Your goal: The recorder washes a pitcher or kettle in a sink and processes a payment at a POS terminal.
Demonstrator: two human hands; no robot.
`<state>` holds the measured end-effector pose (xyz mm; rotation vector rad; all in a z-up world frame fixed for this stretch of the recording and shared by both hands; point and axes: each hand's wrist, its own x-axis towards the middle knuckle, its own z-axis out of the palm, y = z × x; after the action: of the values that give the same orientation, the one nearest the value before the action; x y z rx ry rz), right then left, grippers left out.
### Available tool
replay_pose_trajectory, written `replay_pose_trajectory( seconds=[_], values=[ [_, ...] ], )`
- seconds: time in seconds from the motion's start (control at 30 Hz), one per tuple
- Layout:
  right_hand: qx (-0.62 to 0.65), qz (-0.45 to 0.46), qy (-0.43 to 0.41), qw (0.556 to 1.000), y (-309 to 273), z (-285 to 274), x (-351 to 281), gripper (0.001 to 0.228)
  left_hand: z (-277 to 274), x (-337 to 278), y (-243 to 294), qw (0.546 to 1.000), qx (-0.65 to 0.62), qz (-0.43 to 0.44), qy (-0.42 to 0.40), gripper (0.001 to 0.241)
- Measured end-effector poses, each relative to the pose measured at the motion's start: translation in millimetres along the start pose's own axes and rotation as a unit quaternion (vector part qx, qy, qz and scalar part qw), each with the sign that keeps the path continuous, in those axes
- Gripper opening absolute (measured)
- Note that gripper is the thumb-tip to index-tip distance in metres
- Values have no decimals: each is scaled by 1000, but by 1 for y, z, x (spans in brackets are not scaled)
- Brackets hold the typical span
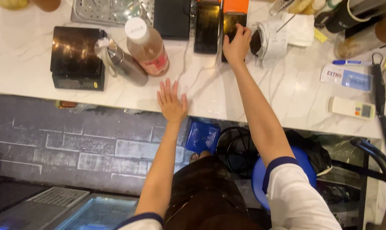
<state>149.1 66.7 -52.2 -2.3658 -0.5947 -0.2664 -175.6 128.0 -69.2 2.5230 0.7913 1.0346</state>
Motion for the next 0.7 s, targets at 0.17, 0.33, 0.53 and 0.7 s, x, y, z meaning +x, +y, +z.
replay_pose_trajectory(
  seconds=[0.17, 0.33, 0.53, 0.7],
  values=[
    [-89, 97, -46, 990, -18, 4, 44, 94, 0, 2, 0, 1000, 13, -15, -15, 56],
    [-109, 105, -32, 988, -19, 13, 48, 98, 0, 5, 0, 999, 20, -15, -27, 55],
    [-84, 74, -35, 993, -16, 1, 43, 101, -6, 7, 3, 999, 15, -15, -36, 52],
    [155, -63, 13, 986, 65, 10, 39, 86, -6, 5, 3, 999, 14, -12, -39, 51]
  ],
)
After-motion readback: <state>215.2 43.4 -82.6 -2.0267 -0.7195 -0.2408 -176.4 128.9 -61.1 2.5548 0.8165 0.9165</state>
